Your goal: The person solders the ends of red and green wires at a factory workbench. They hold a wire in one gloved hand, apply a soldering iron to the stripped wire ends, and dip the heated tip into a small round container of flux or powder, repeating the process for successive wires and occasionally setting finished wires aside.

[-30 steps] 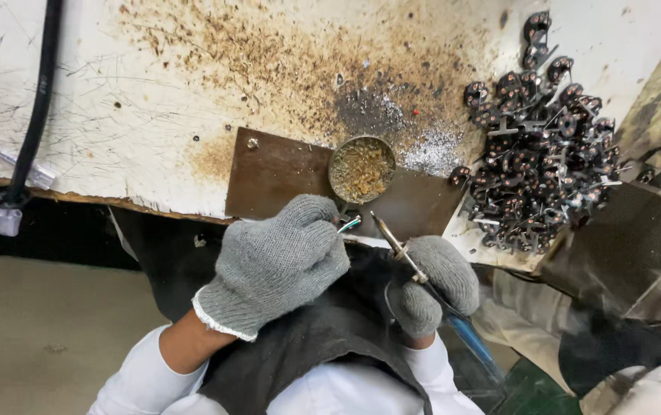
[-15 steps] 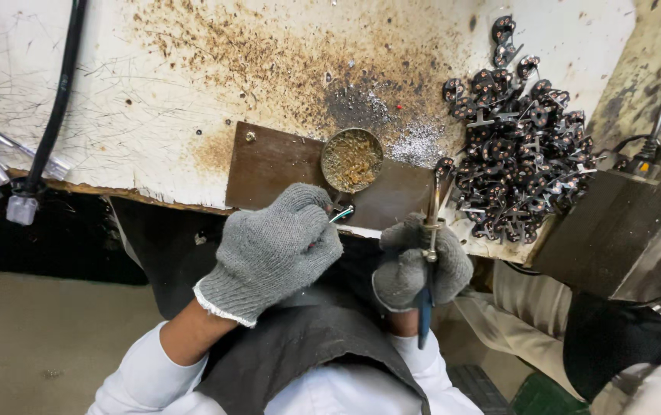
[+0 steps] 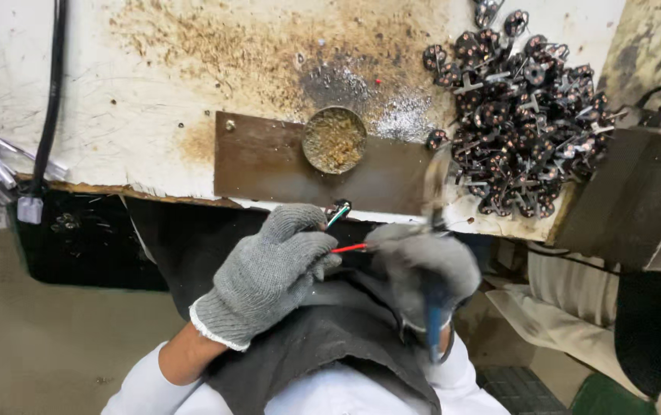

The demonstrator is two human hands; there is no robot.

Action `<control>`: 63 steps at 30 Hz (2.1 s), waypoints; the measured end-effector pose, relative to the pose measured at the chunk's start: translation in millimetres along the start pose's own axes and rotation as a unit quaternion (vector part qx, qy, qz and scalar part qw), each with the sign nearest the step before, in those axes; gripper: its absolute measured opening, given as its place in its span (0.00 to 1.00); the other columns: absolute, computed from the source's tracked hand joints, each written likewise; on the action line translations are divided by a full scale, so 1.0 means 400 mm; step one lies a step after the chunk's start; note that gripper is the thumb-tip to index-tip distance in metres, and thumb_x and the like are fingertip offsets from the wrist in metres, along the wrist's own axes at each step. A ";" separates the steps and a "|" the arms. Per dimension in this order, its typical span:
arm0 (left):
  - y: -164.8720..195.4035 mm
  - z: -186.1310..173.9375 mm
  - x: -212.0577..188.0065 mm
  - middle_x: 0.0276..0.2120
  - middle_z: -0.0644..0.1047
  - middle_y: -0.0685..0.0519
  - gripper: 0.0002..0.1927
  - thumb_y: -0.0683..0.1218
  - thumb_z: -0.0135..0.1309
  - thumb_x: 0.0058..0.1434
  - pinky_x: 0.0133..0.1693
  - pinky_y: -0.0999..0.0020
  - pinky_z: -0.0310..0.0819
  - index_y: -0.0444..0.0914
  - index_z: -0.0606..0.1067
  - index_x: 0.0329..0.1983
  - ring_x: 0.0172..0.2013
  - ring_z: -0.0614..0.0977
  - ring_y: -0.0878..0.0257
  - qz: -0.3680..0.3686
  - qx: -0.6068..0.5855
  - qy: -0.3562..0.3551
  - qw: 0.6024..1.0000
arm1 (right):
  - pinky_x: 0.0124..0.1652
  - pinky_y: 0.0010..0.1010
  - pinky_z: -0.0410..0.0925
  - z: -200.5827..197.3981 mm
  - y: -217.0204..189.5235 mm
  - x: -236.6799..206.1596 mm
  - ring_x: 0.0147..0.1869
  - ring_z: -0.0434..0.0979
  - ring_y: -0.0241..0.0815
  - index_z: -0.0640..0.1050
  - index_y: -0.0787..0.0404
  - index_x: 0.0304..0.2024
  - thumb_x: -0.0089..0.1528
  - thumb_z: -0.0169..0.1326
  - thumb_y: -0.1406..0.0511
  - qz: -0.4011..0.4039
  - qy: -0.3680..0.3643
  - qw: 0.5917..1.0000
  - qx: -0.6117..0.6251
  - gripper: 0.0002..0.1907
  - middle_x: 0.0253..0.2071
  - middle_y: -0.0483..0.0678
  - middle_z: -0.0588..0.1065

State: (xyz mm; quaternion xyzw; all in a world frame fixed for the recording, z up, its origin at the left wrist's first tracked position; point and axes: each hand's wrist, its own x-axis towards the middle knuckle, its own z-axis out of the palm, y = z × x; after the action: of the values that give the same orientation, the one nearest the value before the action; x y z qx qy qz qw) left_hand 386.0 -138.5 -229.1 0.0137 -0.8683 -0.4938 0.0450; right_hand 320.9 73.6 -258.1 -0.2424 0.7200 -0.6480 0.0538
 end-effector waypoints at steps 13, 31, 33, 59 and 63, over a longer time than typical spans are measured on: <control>0.031 0.018 0.011 0.42 0.80 0.48 0.07 0.43 0.64 0.58 0.30 0.67 0.78 0.38 0.80 0.39 0.28 0.84 0.58 -0.046 -0.095 0.041 0.994 | 0.52 0.40 0.73 0.032 -0.029 -0.002 0.46 0.81 0.43 0.67 0.57 0.53 0.59 0.65 0.78 0.076 -0.002 0.995 -0.072 0.26 0.42 0.53 0.78; 0.016 -0.056 0.091 0.30 0.77 0.50 0.04 0.41 0.61 0.58 0.31 0.64 0.78 0.37 0.76 0.31 0.28 0.83 0.57 -0.164 -0.057 0.059 0.983 | 0.33 0.30 0.73 0.024 0.107 -0.016 0.34 0.80 0.43 0.82 0.76 0.44 0.58 0.66 0.63 0.339 0.147 0.872 0.320 0.20 0.38 0.59 0.82; 0.018 -0.037 0.076 0.32 0.79 0.49 0.05 0.41 0.61 0.58 0.34 0.65 0.79 0.35 0.77 0.33 0.31 0.84 0.57 -0.161 -0.085 0.070 0.981 | 0.43 0.33 0.74 0.038 0.110 -0.052 0.41 0.81 0.44 0.83 0.70 0.45 0.57 0.64 0.59 0.299 0.103 0.917 0.245 0.22 0.41 0.54 0.82; -0.030 0.023 0.043 0.37 0.78 0.47 0.04 0.41 0.59 0.61 0.35 0.62 0.79 0.36 0.76 0.36 0.34 0.83 0.51 -0.094 -0.041 0.096 0.990 | 0.47 0.34 0.76 0.142 0.037 0.037 0.42 0.85 0.46 0.83 0.65 0.39 0.62 0.64 0.71 0.008 0.036 0.965 -0.262 0.04 0.37 0.51 0.82; -0.027 0.020 0.049 0.36 0.76 0.47 0.05 0.42 0.59 0.60 0.33 0.61 0.77 0.36 0.75 0.34 0.33 0.82 0.50 -0.091 -0.020 0.086 0.992 | 0.48 0.33 0.76 0.124 0.027 0.035 0.44 0.85 0.46 0.81 0.66 0.47 0.68 0.56 0.64 0.027 0.007 0.967 -0.253 0.11 0.42 0.52 0.82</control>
State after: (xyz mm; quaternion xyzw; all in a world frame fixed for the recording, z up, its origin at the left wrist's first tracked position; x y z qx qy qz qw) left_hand 365.6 -138.6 -240.9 0.1344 -0.8465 -0.5097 0.0750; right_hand 325.2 23.2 -272.7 -0.2242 0.8672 -0.4445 0.0034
